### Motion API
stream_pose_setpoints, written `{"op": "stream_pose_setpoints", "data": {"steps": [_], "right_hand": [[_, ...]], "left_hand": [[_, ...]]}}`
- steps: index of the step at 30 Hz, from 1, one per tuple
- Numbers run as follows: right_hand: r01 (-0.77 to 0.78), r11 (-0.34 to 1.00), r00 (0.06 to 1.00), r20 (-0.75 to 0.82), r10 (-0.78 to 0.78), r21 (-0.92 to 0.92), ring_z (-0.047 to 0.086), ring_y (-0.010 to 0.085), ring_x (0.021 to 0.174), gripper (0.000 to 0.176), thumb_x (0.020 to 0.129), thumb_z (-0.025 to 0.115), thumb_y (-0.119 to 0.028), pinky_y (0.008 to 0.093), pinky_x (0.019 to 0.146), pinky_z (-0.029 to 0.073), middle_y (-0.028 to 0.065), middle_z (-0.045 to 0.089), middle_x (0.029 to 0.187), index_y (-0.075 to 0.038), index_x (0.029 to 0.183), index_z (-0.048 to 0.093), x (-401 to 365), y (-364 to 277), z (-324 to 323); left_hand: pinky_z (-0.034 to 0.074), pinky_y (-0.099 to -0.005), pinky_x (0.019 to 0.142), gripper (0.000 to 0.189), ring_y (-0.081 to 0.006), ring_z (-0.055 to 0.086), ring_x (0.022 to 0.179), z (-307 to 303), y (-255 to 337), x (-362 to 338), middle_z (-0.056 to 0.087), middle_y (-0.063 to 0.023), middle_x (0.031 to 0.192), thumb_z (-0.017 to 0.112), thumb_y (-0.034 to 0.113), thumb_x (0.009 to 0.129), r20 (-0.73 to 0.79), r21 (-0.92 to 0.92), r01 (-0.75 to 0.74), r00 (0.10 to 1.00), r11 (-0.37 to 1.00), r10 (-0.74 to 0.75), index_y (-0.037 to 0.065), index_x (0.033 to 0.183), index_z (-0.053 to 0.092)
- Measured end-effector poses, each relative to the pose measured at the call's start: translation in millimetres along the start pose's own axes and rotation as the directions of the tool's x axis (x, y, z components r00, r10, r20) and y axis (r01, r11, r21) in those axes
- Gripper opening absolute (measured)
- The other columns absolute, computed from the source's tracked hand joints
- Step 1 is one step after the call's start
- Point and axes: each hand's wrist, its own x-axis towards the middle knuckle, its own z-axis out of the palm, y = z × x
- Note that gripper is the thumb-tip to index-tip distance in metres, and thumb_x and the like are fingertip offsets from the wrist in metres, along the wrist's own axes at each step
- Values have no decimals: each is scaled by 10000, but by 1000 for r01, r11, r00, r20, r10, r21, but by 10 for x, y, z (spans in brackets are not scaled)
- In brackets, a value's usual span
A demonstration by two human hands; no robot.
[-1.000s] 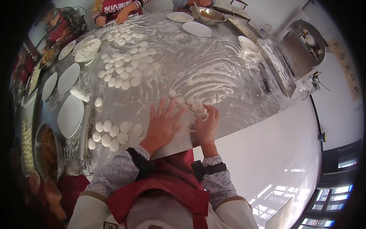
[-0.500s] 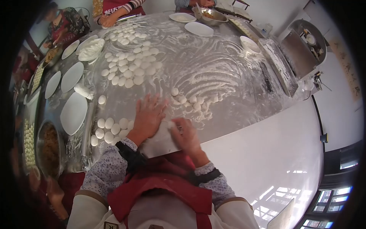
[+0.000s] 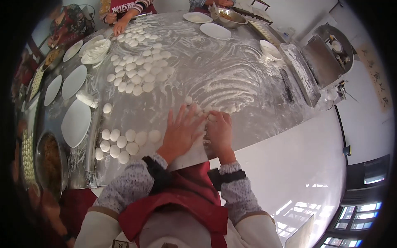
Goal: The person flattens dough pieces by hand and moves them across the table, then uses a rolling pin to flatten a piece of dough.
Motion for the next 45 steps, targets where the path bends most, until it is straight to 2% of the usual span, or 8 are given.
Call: {"op": "stream_pose_setpoints", "data": {"steps": [14,21,23,27,33,36,41,45], "right_hand": [[-24,973,924,376,-66,231,637,313,844,234,827,703,-119,408,759,524,156,633,961,-39,1037,637,-462,-706,140],[-13,992,1000,7,12,126,603,341,983,310,802,677,-65,432,865,492,157,628,1096,-29,1107,632,151,-131,-12],[201,974,971,-107,-212,-104,578,365,1040,345,777,654,-25,452,905,474,163,618,1124,-34,1121,630,309,50,5],[192,976,979,82,-185,-97,573,380,1040,352,751,656,-10,469,921,467,167,618,1109,-29,1100,625,340,264,64],[-69,996,994,87,74,-51,602,374,960,318,716,707,-31,440,852,507,170,622,1035,-36,1019,611,31,164,-111],[-228,933,971,130,199,279,600,371,905,303,732,726,-54,428,815,511,154,616,986,-42,1010,607,-283,-222,-71],[258,956,951,138,-276,140,626,313,814,274,779,751,-111,395,719,519,148,615,988,-41,999,605,-497,-405,188],[97,955,964,212,-160,280,630,289,769,235,819,731,-127,378,684,518,150,619,974,-45,1004,611,-491,-353,135]], "left_hand": [[153,-643,1143,554,-386,271,1450,-215,-460,-183,368,-152,1539,546,337,965,38,93,142,989,986,-146,294,1498,398],[125,-644,1147,598,-386,224,1469,-435,55,114,311,-137,1574,580,327,942,-97,-87,-1,995,996,-7,294,1508,388],[126,-646,1147,606,-375,216,1475,-132,60,40,303,-126,1580,586,340,939,-28,-63,-1,1000,998,-1,299,1509,384],[127,-648,1150,623,-348,201,1486,46,35,91,296,-98,1590,593,368,934,23,1,-8,1000,1000,8,311,1514,373],[144,-635,1151,607,-360,239,1468,-171,-17,31,322,-118,1572,583,353,940,130,2,35,991,999,-35,288,1509,383],[186,-640,1135,541,-373,286,1445,-82,-207,-78,400,-141,1520,581,326,946,16,66,19,1000,998,-20,268,1465,442],[164,-629,1144,574,-393,278,1440,-164,-369,-91,365,-155,1539,579,313,942,35,65,125,991,990,-128,274,1491,413],[140,-631,1145,596,-406,260,1442,-355,-193,37,350,-160,1545,603,299,923,-70,-31,118,990,993,-120,285,1490,419]]}}
